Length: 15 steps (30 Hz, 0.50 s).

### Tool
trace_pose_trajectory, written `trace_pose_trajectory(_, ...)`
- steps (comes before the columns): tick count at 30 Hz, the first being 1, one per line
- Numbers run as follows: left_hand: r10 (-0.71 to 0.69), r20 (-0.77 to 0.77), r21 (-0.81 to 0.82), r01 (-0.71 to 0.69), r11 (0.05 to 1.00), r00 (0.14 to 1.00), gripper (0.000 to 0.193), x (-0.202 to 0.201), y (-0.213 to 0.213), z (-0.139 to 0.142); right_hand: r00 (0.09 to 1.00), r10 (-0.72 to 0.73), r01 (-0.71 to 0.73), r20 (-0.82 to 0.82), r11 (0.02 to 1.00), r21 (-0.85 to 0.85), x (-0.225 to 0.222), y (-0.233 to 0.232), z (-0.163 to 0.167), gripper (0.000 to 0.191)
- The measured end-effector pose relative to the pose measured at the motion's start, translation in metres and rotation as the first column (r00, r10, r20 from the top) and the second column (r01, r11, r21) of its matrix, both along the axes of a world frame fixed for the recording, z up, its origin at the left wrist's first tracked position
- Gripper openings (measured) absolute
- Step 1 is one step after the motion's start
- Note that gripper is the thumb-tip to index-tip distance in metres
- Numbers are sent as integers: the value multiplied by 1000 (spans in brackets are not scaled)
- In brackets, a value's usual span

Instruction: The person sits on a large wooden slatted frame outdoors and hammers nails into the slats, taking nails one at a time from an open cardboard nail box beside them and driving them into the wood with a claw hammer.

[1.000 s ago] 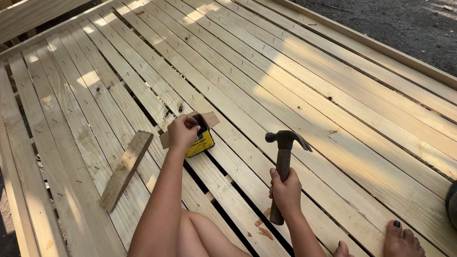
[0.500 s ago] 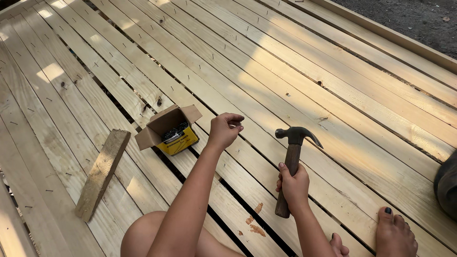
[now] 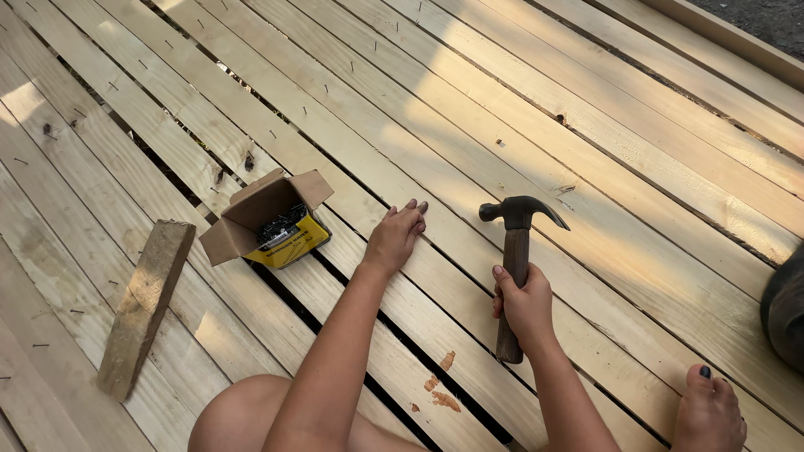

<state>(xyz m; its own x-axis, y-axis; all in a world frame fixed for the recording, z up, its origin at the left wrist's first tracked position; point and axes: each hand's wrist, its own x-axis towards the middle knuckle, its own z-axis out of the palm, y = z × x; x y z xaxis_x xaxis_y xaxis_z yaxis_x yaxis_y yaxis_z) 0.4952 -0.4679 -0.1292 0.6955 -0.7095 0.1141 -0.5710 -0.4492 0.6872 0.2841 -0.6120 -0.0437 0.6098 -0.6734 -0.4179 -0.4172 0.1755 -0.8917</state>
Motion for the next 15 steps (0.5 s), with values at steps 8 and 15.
trace_pose_trajectory(8,-7,-98,-25,5,1000,995,18,4,2,14,1000,9,-9,12,1000,12,-1,5,-6,29)
trace_pose_trajectory(15,113,-239,-79,-135,988,964,16,-1,-10,29,998,52,-51,48,998,-22,11,13,-30,26)
